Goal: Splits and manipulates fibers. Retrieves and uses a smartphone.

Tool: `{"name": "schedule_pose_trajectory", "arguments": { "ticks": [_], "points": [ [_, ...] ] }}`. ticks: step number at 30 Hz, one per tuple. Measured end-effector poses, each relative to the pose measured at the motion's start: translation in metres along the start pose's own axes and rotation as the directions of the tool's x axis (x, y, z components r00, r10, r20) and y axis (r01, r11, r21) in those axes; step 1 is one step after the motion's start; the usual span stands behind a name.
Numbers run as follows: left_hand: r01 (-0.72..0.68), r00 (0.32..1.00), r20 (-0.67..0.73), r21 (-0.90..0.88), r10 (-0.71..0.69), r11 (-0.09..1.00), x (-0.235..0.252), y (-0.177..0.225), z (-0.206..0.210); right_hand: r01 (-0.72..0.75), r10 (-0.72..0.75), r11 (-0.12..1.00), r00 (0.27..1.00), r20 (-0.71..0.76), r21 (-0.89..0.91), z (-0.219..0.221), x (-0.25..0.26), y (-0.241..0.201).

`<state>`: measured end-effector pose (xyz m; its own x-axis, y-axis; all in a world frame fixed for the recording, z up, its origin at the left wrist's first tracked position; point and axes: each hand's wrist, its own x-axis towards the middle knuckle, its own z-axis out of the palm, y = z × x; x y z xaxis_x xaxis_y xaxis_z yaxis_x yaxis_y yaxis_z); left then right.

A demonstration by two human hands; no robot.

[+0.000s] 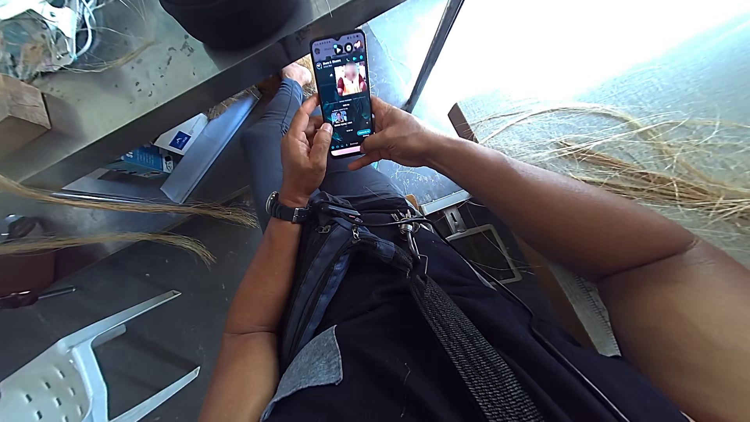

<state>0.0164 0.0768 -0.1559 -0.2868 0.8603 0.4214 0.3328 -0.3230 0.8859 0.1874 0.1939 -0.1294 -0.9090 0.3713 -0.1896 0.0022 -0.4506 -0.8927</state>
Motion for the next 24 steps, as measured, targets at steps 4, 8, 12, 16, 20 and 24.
{"name": "schedule_pose_trajectory", "arguments": {
  "ticks": [4,8,12,16,20,24],
  "points": [
    [0.001,1.000,0.002,-0.006,-0.001,1.000,0.0001,0.0004,-0.0001,-0.001,0.001,1.000,1.000,-0.005,-0.003,0.0003,-0.0004,-0.0007],
    [-0.001,1.000,0.002,0.002,0.001,1.000,0.0000,0.0009,-0.0003,0.000,0.000,1.000,1.000,0.001,0.001,0.0006,-0.0007,-0.0011],
    [0.003,1.000,-0.004,0.002,-0.003,1.000,0.0001,0.0002,0.0002,-0.003,0.003,1.000,1.000,-0.006,-0.006,0.0017,-0.0019,-0.0021],
    [0.004,1.000,-0.004,0.017,-0.004,1.000,0.0004,0.0006,-0.0002,0.004,-0.004,1.000,1.000,-0.024,-0.020,0.0027,-0.0017,-0.0021],
    [0.015,1.000,0.001,0.026,-0.015,1.000,0.0002,0.0012,-0.0007,0.002,-0.003,1.000,0.999,-0.037,-0.027,0.0031,-0.0013,-0.0021],
    [0.014,1.000,-0.003,0.034,-0.014,0.999,0.0004,0.0014,-0.0010,-0.002,0.002,1.000,0.999,-0.045,-0.017,0.0033,-0.0015,-0.0018]
  ]
}}
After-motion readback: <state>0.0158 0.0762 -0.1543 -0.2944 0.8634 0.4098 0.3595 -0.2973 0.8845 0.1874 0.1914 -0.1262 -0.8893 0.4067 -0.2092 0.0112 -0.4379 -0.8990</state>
